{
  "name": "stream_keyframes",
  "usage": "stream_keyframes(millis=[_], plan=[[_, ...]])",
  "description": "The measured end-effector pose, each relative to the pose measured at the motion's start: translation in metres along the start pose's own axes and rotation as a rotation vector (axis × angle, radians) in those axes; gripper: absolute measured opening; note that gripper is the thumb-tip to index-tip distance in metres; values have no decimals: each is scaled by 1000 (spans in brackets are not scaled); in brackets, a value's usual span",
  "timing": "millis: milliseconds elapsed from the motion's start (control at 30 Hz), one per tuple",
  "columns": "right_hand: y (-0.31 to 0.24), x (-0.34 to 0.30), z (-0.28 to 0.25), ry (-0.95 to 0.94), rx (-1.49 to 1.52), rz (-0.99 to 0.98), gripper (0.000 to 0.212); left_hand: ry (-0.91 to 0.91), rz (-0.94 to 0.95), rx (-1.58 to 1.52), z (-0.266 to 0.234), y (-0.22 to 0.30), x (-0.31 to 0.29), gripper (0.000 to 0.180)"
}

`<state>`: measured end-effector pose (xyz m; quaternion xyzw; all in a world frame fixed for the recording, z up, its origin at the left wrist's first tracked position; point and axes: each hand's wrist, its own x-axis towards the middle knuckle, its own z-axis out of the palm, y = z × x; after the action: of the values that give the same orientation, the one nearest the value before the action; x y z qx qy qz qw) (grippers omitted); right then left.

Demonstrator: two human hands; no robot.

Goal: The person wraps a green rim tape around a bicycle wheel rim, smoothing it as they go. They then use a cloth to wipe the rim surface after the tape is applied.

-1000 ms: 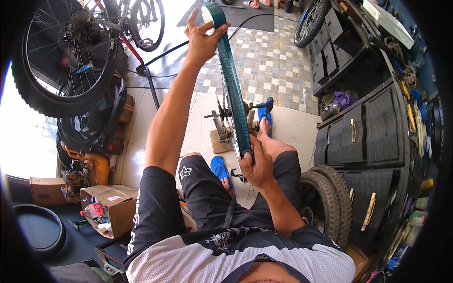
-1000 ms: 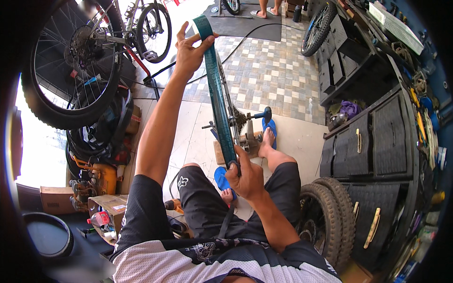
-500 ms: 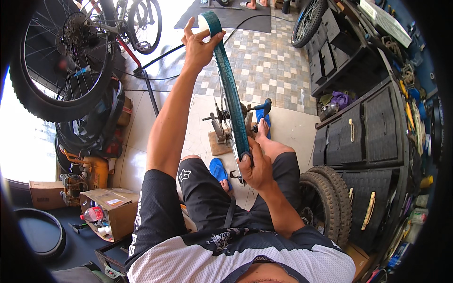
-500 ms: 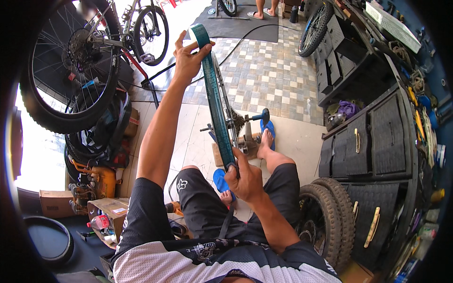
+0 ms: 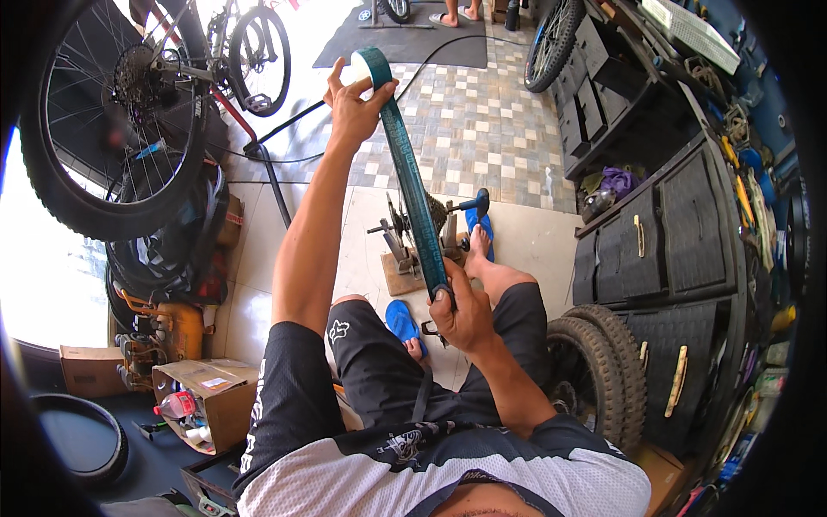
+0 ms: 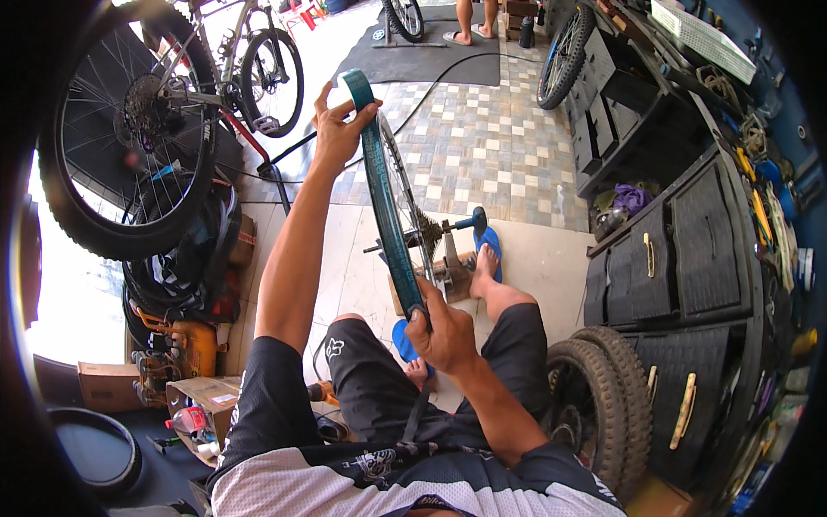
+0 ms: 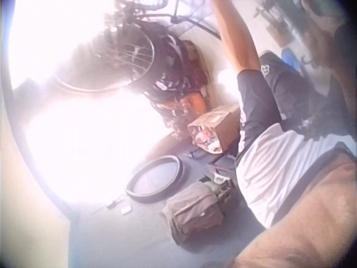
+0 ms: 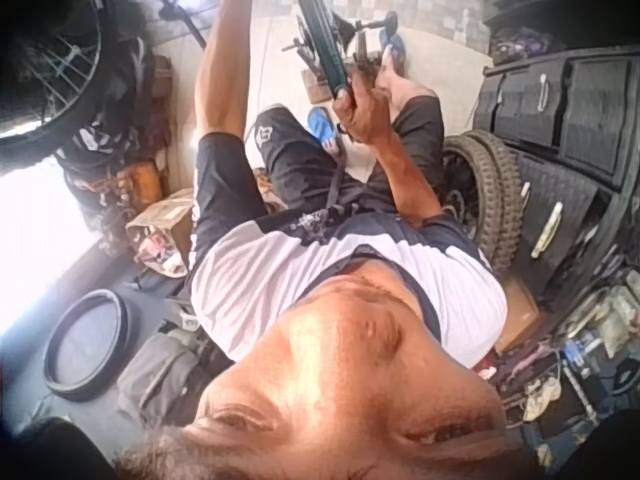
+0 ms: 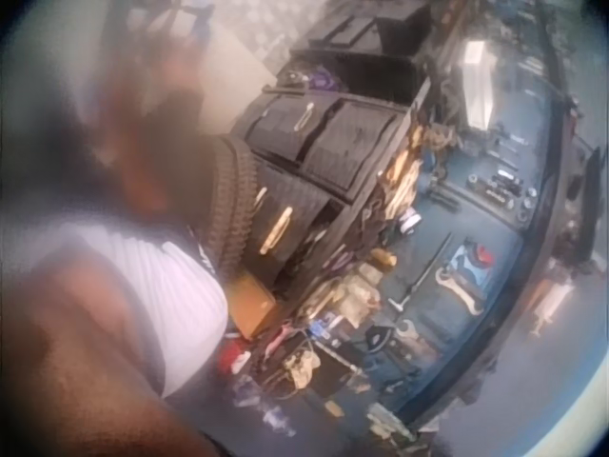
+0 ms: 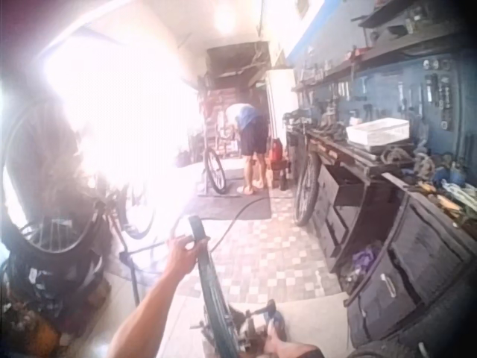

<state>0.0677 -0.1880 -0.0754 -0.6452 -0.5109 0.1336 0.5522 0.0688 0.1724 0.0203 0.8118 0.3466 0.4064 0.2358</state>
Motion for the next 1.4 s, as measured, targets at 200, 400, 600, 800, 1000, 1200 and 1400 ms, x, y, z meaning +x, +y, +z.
stream_keyframes(millis=[200, 400, 600, 800, 1000, 1200, 1400], plan=[[1, 0, 2, 32, 6, -19, 49, -55, -48, 19, 0, 2, 4, 36], [1, 0, -2, -10, -36, -17, 49, -47, -104, 79, 6, 0, 4, 43], [-5, 6, -9, -48, 2, 34, 49, -284, -377, -282, 2, -12, 14, 44], [-23, 14, -26, -38, 7, 98, 41, -338, -562, -479, -6, 21, 0, 41], [-20, 23, -30, 14, 52, 87, 49, -301, -525, -622, -2, 19, -4, 28], [-8, 63, -22, 59, -3, -130, 59, -267, -509, -604, -5, 26, -18, 35], [-18, 139, -23, 22, 50, -76, 64, -126, -456, -584, -9, 48, -51, 66]])
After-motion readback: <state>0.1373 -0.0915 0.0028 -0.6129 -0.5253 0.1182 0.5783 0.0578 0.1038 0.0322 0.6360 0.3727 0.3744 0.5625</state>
